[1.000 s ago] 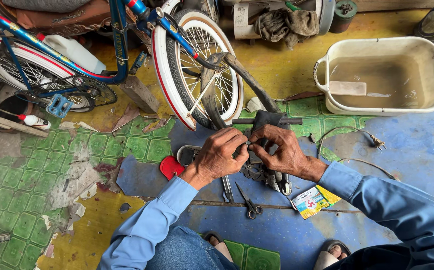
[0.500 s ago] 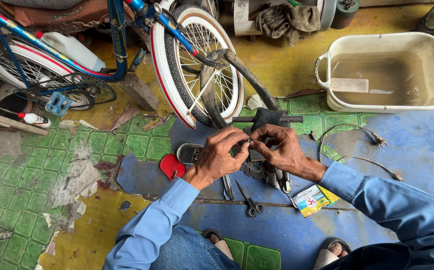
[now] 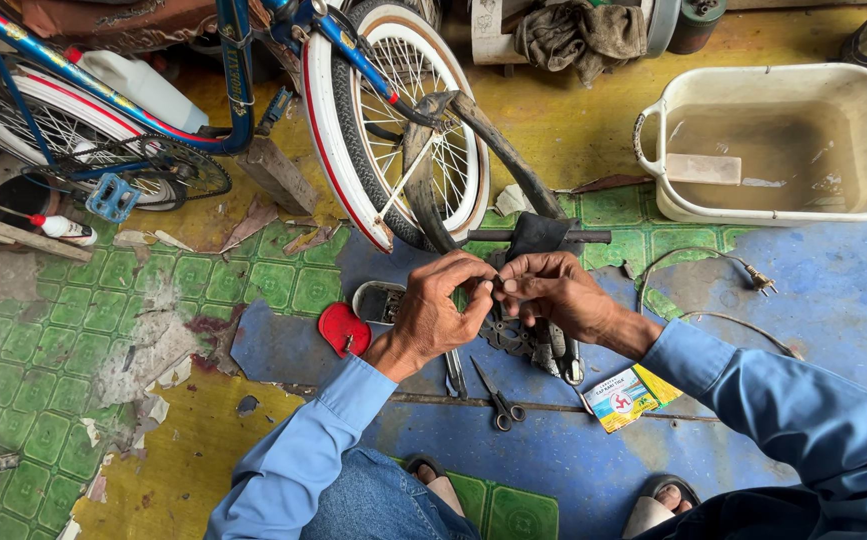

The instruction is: The person removes a bicycle tire from the rim, applies glue to a patch, and uses a manual tire patching machine to bond the patch to the inner tube. The person then plugs in the machine and operates it to complete the patching process.

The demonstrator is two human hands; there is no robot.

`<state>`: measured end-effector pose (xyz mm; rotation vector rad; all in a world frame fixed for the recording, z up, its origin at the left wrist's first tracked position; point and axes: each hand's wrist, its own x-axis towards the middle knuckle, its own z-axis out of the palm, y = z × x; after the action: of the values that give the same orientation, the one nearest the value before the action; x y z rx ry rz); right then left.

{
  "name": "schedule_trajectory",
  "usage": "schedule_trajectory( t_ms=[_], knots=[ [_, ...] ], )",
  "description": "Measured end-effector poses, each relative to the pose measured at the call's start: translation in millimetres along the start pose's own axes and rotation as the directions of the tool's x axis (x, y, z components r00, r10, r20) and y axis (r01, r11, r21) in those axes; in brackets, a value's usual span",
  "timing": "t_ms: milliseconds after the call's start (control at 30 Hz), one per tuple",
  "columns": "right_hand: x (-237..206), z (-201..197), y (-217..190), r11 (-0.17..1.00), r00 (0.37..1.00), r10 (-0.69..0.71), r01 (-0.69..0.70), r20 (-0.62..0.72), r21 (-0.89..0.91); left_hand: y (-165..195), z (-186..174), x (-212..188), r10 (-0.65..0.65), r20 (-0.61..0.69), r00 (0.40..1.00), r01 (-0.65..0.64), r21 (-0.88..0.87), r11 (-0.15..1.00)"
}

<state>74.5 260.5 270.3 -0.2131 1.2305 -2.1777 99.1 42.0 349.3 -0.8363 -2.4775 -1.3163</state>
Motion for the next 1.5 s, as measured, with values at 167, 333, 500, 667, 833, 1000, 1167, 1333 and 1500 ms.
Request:
schedule_trajectory(
  t_ms=[167,333,500,667,833,1000,1167,1333,1500],
  knots=[
    [1,-4,1,0.968,0.989,0.071,-0.100,0.129,0.231,1,1,-1,-0.042,-0.005,0.999,0.042,-0.048,0.998],
    [2,-3,3,0.944,0.980,0.114,-0.158,0.162,0.290,1,1,-3,-0.018,-0.027,0.999,0.015,-0.110,0.994],
    [3,-4,6,0.939,0.977,0.124,-0.172,0.173,0.297,0,0,-4,-0.011,-0.005,1.000,0.010,-0.092,0.996],
    [6,-7,16,0.956,0.984,0.134,-0.160,0.119,0.245,0,0,-5,-0.019,0.034,0.999,0.021,-0.050,0.999],
    [7,-5,27,0.971,0.996,0.029,-0.049,0.089,0.234,-2,3,-7,-0.022,0.011,1.000,0.022,-0.005,1.000],
    [5,-5,32,0.977,0.999,0.034,-0.040,0.031,0.210,-12,6,-7,-0.115,-0.002,0.993,0.114,-0.097,0.989],
    [5,-10,40,0.976,0.999,0.048,-0.047,0.003,0.212,-27,10,-10,-0.237,0.114,0.965,0.256,-0.192,0.948],
    [4,-14,51,0.994,0.997,0.045,-0.037,-0.071,0.100,-43,19,-12,-0.399,0.204,0.894,0.441,-0.237,0.866],
    [1,-16,55,0.991,0.993,0.085,-0.076,-0.081,0.111,-55,25,-15,-0.427,0.258,0.867,0.497,-0.379,0.780]
  ],
)
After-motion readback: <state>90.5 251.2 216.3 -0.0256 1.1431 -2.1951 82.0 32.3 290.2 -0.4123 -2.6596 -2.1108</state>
